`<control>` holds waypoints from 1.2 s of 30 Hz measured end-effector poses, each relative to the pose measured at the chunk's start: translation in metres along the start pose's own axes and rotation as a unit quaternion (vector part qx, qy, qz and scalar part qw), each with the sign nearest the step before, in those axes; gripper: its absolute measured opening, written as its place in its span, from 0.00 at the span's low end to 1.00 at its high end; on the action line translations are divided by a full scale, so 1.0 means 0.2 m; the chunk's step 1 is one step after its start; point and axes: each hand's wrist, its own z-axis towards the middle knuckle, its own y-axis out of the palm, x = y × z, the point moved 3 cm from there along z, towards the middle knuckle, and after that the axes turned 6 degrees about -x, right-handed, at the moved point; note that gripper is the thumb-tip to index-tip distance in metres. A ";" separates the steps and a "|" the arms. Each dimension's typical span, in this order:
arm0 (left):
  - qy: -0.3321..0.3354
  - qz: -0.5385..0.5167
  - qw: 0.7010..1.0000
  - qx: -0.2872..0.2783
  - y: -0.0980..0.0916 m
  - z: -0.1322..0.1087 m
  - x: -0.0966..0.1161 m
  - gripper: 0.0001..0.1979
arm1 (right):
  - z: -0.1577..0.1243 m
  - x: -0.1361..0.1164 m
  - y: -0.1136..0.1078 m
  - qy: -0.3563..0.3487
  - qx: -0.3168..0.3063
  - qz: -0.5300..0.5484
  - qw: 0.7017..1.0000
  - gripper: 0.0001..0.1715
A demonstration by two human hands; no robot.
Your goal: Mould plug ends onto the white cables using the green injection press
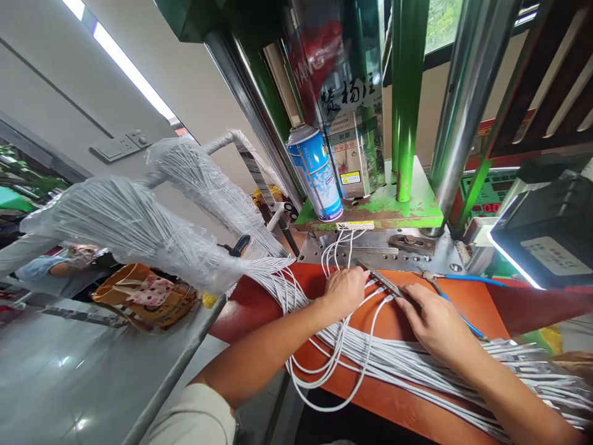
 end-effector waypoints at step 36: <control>0.134 0.053 0.968 0.207 -0.31 0.09 -0.13 0.19 | 0.32 -0.06 -0.23 -0.065 0.106 -0.120 0.985 0.28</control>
